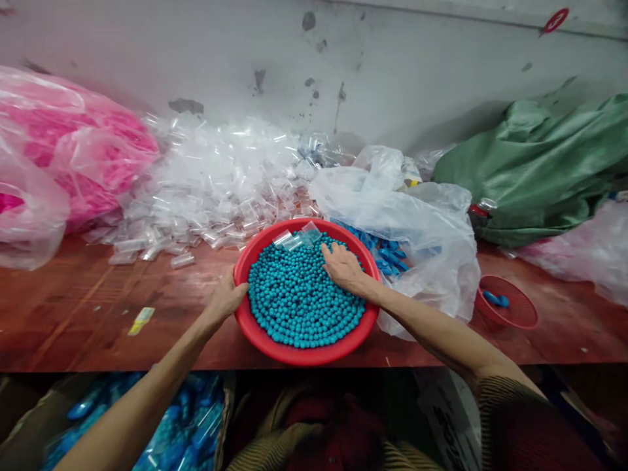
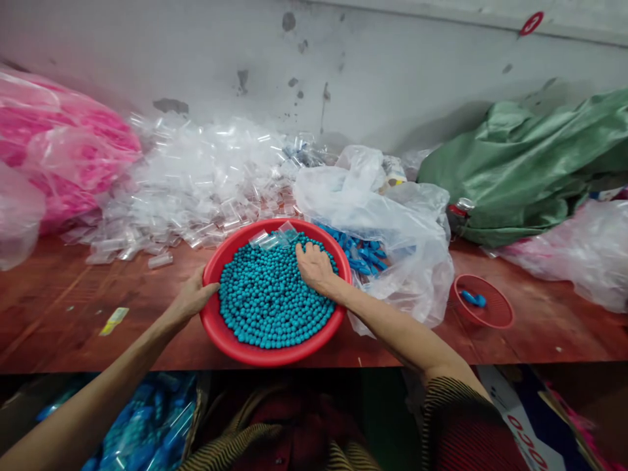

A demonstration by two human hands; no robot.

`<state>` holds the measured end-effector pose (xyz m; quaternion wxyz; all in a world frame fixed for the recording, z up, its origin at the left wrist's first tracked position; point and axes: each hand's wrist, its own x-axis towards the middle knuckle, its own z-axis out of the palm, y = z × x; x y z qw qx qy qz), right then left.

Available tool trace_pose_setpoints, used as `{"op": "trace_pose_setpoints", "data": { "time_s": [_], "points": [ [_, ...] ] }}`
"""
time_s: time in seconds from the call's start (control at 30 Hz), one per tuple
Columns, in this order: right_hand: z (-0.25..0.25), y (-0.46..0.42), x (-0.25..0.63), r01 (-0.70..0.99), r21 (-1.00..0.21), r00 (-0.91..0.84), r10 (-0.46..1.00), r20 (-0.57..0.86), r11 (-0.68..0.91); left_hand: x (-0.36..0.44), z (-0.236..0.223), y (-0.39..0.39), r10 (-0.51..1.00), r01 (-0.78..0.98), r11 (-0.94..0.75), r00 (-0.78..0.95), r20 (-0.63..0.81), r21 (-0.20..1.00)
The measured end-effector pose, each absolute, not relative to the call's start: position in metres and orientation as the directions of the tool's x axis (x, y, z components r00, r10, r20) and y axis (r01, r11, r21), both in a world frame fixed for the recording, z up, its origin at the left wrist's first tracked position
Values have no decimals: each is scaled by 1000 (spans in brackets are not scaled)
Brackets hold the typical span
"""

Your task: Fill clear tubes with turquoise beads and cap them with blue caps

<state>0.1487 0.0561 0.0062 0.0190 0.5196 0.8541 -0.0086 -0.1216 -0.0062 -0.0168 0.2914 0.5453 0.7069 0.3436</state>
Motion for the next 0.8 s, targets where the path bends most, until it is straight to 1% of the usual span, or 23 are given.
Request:
{"op": "trace_pose_setpoints", "data": {
  "time_s": [0.03, 0.07, 0.13, 0.2, 0.23, 0.3, 0.33, 0.4, 0.47, 0.5, 0.57, 0.6, 0.63, 0.7, 0.8],
  "points": [
    [4, 61, 149, 907, 10, -419, 905, -74, 421, -121, -16, -7, 972, 557, 174, -230, -51, 812],
    [1, 65, 147, 909, 7, -413, 905, -105, 416, -119, -15, -8, 973, 533, 175, -222, -62, 828],
    [-4, 73, 142, 873, -36, -486, 860, -154, 487, -119, -14, -11, 976, 459, 163, -205, -75, 873],
    [-5, 79, 137, 797, -114, -603, 778, -174, 592, -124, -16, -13, 967, 345, 197, -225, -123, 918],
    [-2, 81, 136, 756, -157, -655, 735, -173, 636, -130, -19, -11, 949, 284, 239, -270, -161, 928],
    [9, 87, 134, 685, -239, -726, 673, -142, 689, -151, -27, -5, 869, 204, 341, -441, -225, 917],
    [17, 92, 132, 659, -279, -744, 660, -107, 698, -165, -31, 0, 806, 191, 385, -546, -228, 903],
    [34, 108, 125, 608, -380, -757, 653, -14, 697, -198, -37, 12, 665, 208, 433, -730, -155, 877],
    [47, 135, 112, 572, -486, -732, 679, 61, 660, -232, -41, 25, 534, 239, 454, -844, -47, 859],
    [51, 151, 103, 570, -531, -708, 703, 70, 627, -247, -42, 31, 485, 249, 454, -875, -2, 855],
    [51, 187, 82, 599, -599, -649, 760, 26, 532, -270, -46, 43, 426, 267, 445, -903, 60, 855],
    [48, 205, 71, 624, -620, -618, 786, -19, 476, -276, -50, 50, 424, 274, 435, -903, 73, 858],
    [42, 222, 59, 658, -624, -579, 813, -62, 421, -279, -55, 58, 436, 281, 422, -896, 79, 862],
    [27, 250, 38, 726, -590, -512, 850, -124, 352, -276, -66, 77, 476, 300, 388, -875, 90, 871],
    [0, 279, 9, 792, -525, -439, 888, -136, 311, -257, -80, 109, 494, 323, 343, -861, 123, 882]
  ]
}}
